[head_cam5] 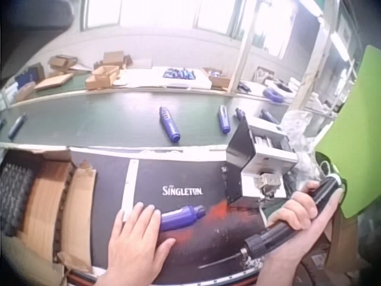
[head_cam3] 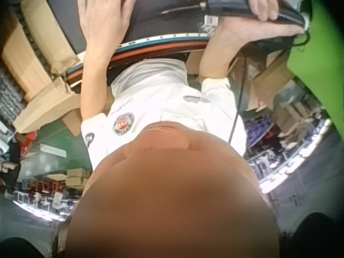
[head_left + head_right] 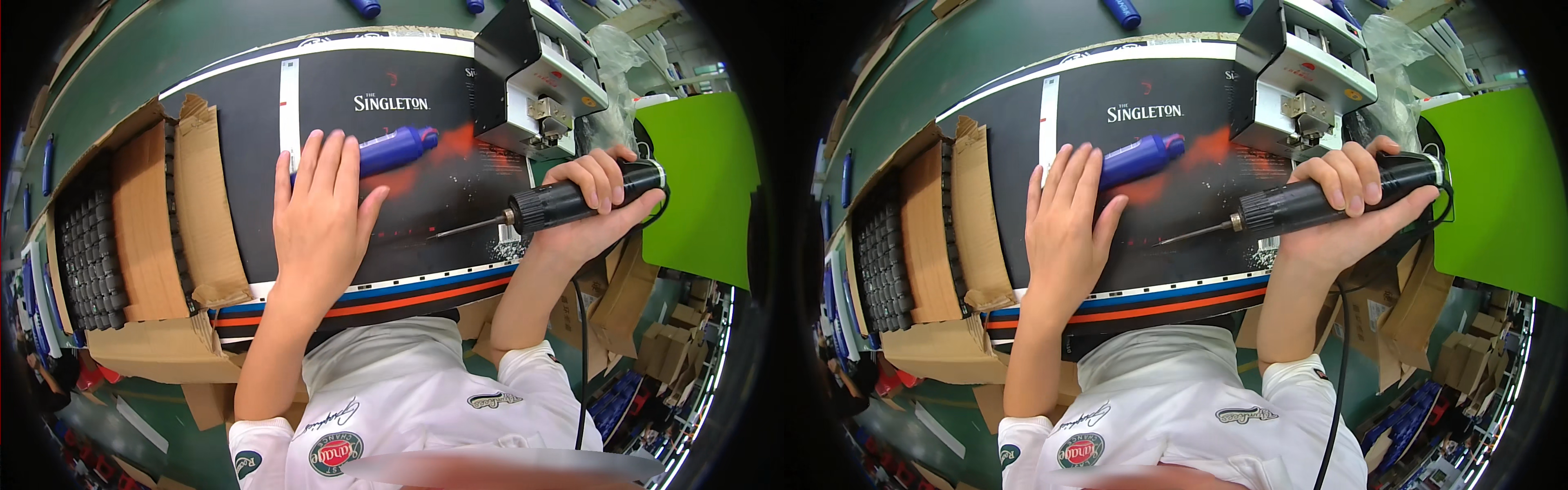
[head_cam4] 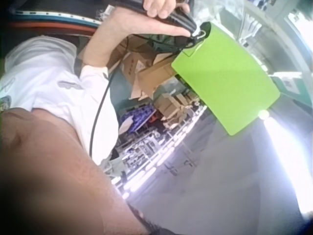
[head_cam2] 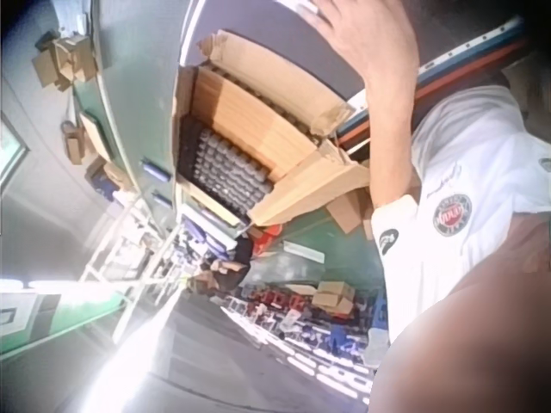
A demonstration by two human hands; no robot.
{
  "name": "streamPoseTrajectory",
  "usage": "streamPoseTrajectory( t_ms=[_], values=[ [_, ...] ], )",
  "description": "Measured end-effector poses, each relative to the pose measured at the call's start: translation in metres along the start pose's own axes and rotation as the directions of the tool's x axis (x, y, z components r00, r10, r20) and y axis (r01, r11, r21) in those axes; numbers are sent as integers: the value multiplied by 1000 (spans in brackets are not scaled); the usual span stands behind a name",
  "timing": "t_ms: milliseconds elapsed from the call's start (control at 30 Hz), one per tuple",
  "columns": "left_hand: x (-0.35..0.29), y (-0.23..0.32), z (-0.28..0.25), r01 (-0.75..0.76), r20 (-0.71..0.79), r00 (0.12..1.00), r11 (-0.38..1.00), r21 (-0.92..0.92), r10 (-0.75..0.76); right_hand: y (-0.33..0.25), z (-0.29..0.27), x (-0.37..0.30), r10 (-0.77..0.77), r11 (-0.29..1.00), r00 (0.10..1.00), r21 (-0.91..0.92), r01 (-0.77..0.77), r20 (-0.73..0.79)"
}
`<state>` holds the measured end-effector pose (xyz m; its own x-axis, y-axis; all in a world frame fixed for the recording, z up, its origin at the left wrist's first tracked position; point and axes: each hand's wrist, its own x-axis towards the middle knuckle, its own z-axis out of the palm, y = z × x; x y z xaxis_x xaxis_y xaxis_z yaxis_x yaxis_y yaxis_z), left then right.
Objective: The person solders internal circuitry and wires inside blue electronic shell devices with a soldering iron, working at a workbench.
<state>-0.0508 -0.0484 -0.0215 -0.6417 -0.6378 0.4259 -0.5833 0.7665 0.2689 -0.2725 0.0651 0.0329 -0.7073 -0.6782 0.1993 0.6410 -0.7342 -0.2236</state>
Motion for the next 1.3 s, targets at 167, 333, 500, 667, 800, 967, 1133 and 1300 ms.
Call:
streamPoseTrajectory(
  t_ms=[167, 333, 500, 667, 800, 967, 1133, 1300],
  values=[
    [-6, 13, -8, -45, -26, 999, 990, -132, 42, -14, 6, 4, -107, 983, 993, -143, 115, 56],
    [-20, 26, -2, -139, 72, 984, 955, -261, 162, -30, 7, 1, -60, 948, 974, -294, 124, 218],
    [-30, 24, 5, -210, -3, 977, 947, -244, 215, -22, 15, -3, 139, 887, 884, -453, 89, 446],
    [-34, 23, 12, -251, -60, 968, 943, -217, 243, -16, 26, 0, 280, 831, 751, -543, 123, 598],
    [-36, 22, 16, -264, -98, 964, 944, -199, 249, -8, 31, 0, 363, 746, 665, -631, 213, 653],
    [-35, 20, 16, -261, -107, 964, 944, -204, 244, -2, 33, 1, 434, 691, 613, -681, 244, 660],
    [-37, 19, 15, -255, -124, 965, 944, -212, 233, 3, 34, -3, 466, 659, 614, -713, 240, 637],
    [-37, 21, 15, -247, -114, 968, 937, -247, 225, 7, 35, -5, 509, 622, 588, -741, 253, 629]
  ],
)
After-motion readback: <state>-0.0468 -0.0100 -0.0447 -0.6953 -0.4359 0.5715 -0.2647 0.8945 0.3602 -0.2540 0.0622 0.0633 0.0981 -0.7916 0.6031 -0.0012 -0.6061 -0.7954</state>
